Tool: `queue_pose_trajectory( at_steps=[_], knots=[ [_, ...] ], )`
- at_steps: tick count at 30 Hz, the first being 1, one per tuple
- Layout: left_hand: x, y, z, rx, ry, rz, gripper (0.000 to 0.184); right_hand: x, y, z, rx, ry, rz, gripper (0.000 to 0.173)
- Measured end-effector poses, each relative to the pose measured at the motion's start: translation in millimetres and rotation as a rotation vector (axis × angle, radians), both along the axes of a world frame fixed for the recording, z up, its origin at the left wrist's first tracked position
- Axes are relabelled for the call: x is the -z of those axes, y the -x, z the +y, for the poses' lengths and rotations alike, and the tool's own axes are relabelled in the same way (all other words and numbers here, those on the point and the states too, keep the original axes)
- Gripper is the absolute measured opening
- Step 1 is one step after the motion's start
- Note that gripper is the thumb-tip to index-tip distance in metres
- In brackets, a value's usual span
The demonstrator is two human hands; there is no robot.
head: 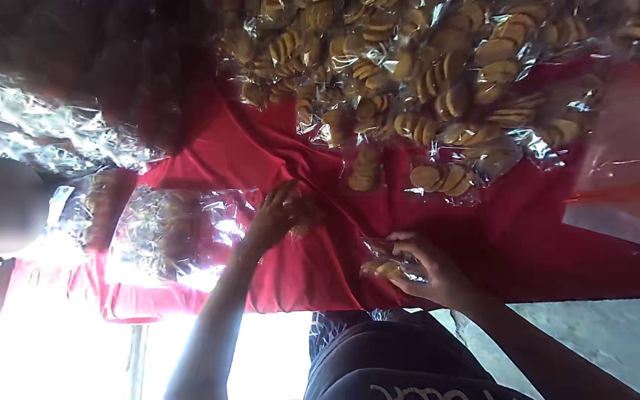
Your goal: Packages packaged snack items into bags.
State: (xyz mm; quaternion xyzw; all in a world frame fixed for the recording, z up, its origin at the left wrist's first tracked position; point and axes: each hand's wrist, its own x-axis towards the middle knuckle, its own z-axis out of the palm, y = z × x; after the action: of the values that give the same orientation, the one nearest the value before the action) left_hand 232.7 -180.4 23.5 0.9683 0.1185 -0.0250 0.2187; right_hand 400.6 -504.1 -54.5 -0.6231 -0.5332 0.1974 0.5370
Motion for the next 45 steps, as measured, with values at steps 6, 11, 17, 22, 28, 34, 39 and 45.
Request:
queue_pose_trajectory(
  at_steps=[6,11,17,22,28,34,39,45],
  knots=[
    [-14.8,-19.7,3.4,0.099,-0.108,0.386,0.058,-29.1,-14.4,-23.7,-0.295,0.166,0.737,0.056],
    [-9.4,-1.0,-48.7,-0.268,-0.051,0.402,0.067,-24.7,-20.1,-62.8,-0.010,0.144,0.909,0.068],
    [-23.7,-13.1,-86.4,-0.786,1.130,-0.043,0.028,-6.1,-20.5,-92.7,0.172,0.063,0.995,0.056],
    [-2.7,-119.4,-74.3,-0.602,0.718,-0.167,0.036,-9.3,-25.7,-87.6,0.033,0.081,1.053,0.060],
    [24.2,-175.5,-100.9,0.109,0.072,-0.237,0.050,-10.4,-31.7,-93.0,0.018,0.146,1.002,0.058],
    [27.6,-111.7,-136.9,0.717,-0.033,-0.558,0.032,-29.6,-39.6,-51.0,0.789,-0.110,0.757,0.063],
    [23.0,-84.2,-127.6,0.761,-0.076,-0.435,0.039,-0.6,-49.2,1.6,0.388,0.022,-0.045,0.037],
    [40.2,-80.1,-117.6,0.383,0.165,-0.372,0.044,-12.3,-63.1,-3.4,0.013,0.093,0.103,0.069]
  ],
)
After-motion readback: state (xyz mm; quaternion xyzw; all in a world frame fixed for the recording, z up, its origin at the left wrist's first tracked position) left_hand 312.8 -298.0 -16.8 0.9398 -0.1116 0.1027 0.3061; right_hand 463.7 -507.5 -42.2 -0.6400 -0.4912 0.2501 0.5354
